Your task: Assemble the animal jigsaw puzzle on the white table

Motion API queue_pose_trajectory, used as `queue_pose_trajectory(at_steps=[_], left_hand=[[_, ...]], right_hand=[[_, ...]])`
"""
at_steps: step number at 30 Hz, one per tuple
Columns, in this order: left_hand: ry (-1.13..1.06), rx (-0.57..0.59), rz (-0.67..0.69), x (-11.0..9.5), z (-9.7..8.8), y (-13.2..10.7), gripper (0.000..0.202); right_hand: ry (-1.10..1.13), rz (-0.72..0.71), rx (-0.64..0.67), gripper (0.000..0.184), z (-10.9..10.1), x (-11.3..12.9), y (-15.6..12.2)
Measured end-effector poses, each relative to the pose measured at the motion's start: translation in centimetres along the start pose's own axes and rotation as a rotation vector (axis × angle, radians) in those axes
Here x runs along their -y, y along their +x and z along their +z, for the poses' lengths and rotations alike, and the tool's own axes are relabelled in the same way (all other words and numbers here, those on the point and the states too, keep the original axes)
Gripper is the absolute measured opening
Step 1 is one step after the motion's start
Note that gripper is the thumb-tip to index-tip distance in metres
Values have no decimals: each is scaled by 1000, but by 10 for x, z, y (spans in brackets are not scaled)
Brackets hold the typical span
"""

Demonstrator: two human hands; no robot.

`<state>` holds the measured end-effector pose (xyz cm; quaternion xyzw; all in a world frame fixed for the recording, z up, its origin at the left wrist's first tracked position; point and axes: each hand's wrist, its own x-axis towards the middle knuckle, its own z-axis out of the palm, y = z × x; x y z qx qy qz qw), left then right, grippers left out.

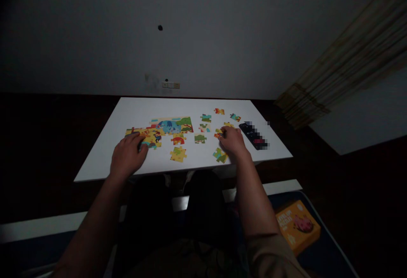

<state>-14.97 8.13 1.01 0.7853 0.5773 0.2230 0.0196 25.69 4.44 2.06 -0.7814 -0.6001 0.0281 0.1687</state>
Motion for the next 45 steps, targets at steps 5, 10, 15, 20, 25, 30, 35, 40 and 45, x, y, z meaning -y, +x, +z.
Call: queue_pose_trajectory(at_steps=[5,10,15,20,25,30,35,40,45], left_hand=[[5,-13,-22,-2,0,-1,41],[14,-19,-46,-5,0,-1,41],[-2,-6,-72,-6,0,-1,43],[-20,7,-88,-6,0,-2,43],[-35,13,-91,-3,1,-2,42],[-31,3,-78,0,4,-3,42],[-42,7,-83,1,4,-3,40],[-46,6,-77,1,3,-3,40],[-21,21,-70,0,1,-2,40]], right_hand=[[72,48,-27,49,2,4,1],[281,32,-99,42,-1,19,-8],[523,87,-34,41,0,52,-17],[643,51,72,32,20,92,-14],[503,-68,56,29,39,113,-2],[376,-92,67,32,42,114,8],[280,-95,85,34,43,118,11],[104,-176,30,31,41,123,-3],[124,-404,-12,31,42,116,-27]])
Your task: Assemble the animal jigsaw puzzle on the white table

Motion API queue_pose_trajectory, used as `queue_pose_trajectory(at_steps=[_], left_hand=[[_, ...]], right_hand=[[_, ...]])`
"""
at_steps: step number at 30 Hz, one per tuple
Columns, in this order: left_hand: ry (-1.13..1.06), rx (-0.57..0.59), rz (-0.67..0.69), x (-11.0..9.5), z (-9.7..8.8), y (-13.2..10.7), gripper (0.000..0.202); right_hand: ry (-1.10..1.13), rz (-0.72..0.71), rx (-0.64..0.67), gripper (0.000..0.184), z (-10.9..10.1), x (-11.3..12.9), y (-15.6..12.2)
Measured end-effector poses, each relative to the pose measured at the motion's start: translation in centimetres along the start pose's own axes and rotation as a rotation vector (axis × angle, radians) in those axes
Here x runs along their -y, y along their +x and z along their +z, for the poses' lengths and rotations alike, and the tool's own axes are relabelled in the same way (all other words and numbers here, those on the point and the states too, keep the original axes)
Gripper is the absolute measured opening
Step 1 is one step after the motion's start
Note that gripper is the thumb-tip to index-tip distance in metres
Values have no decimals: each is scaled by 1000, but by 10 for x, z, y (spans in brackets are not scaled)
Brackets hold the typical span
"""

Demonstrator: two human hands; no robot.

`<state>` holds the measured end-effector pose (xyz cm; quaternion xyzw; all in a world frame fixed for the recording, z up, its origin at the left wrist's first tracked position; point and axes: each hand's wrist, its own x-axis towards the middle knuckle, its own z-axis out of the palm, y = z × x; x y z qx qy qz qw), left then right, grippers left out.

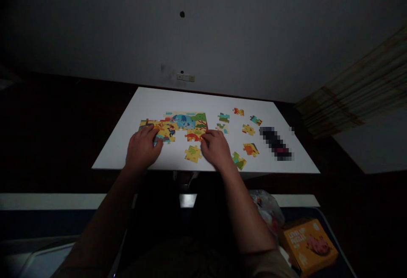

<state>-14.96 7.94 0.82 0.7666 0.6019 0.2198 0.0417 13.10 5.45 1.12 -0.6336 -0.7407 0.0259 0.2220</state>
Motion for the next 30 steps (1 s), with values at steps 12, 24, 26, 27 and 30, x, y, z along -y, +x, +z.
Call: queue_pose_trajectory(at_steps=[12,24,26,27,30], left_hand=[[13,-13,2,2,5,1,43],[3,-9,1,0,3,2,45],[1,-6,1,0,2,2,45],[3,-3,3,0,2,3,46],[15,4,6,-1,2,3,47]], right_hand=[[-106,33,28,26,0,11,1],[-50,20,22,32,-4,4,-3],[-21,68,-55,37,-9,-10,-9],[-18,117,-101,39,-13,-19,-12],[-36,256,-163,42,-24,-48,-24]])
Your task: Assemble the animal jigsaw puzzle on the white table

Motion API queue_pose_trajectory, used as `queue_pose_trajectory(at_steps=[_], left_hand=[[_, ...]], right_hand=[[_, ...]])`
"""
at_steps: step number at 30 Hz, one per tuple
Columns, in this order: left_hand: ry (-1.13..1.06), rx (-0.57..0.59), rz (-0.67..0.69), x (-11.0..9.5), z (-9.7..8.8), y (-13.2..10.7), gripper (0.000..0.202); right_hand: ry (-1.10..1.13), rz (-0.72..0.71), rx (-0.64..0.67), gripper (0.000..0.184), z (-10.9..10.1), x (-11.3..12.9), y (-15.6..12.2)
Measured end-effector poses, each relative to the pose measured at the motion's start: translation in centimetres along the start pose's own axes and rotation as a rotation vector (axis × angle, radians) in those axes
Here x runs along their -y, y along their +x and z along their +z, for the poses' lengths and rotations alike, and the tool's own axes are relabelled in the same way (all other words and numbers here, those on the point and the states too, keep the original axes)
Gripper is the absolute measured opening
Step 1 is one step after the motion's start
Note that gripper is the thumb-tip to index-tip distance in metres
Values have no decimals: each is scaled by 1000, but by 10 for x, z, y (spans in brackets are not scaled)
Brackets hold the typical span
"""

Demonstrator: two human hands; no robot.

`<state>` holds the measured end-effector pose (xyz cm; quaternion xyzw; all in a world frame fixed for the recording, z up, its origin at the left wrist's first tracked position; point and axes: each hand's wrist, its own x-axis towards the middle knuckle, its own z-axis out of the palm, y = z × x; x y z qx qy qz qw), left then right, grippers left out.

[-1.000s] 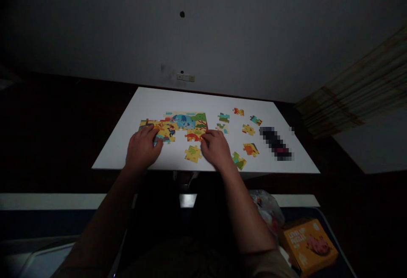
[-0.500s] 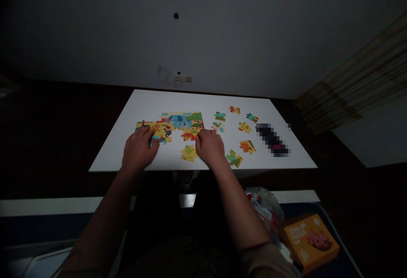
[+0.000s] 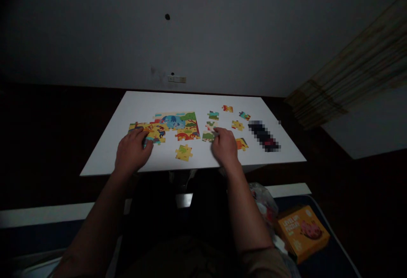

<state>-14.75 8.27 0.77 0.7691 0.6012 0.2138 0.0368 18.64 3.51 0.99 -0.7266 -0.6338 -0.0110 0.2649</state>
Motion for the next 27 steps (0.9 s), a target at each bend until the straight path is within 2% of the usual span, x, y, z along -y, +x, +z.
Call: queue_pose_trajectory(at_steps=[3,5,12,15,22,27], left_hand=[[6,-2,-3,0,0,0,48],[6,-2,-5,-1,0,0,48],[5,15,-32,-3,-1,1,48],[1,18,-28,-3,-2,1,47],[-37,2,-6,-3,-3,1,46],[-10,14,-23,-4,-4,0,46]], right_hand=[[-18,38,48,42,-7,-21,-3],[-13,46,77,40,-7,-25,-4],[49,-21,165,53,-2,-12,1],[68,-12,199,50,-1,-12,4],[112,-34,169,48,-1,-18,1],[225,29,130,46,-2,-16,-3]])
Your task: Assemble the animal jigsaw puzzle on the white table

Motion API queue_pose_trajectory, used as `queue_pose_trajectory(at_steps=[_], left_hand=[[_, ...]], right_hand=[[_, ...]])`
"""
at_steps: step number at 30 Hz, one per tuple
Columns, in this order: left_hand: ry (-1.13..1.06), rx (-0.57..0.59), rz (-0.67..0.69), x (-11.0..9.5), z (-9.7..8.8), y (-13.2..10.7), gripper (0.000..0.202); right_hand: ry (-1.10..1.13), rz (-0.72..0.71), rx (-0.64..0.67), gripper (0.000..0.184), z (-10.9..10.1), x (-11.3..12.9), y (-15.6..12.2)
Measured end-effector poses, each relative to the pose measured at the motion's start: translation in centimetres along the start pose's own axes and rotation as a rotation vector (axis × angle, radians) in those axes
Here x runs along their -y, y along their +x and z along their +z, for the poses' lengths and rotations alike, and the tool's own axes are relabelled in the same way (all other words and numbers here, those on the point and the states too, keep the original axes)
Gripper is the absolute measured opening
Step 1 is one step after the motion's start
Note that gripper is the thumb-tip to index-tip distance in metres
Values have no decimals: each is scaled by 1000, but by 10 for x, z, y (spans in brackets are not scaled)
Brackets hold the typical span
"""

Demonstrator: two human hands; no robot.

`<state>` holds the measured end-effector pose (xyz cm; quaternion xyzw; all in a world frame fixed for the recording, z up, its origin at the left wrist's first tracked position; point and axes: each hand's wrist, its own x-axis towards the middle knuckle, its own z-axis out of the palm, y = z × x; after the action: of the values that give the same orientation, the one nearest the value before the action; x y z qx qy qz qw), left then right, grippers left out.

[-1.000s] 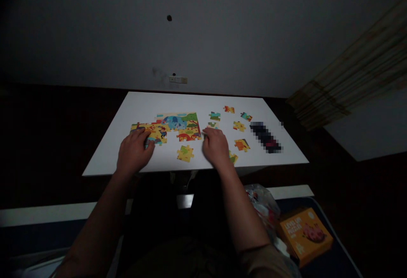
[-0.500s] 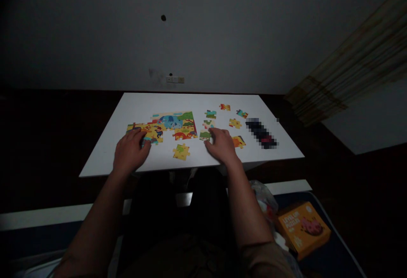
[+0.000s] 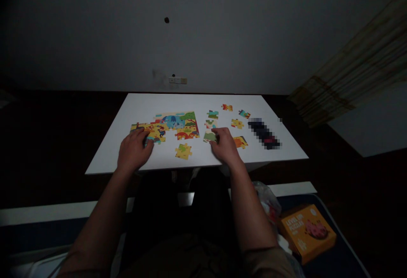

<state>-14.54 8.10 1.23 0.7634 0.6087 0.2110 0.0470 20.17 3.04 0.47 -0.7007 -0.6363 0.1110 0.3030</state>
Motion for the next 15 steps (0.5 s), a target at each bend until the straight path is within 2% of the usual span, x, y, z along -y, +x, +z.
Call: queue_pose_trajectory(at_steps=[11,15], left_hand=[[12,-1,24,3,0,-3,44],[18,-8,37,4,-1,-5,39]], right_hand=[[74,33,-46,37,5,16,-2],[194,28,-74,36,8,30,7]])
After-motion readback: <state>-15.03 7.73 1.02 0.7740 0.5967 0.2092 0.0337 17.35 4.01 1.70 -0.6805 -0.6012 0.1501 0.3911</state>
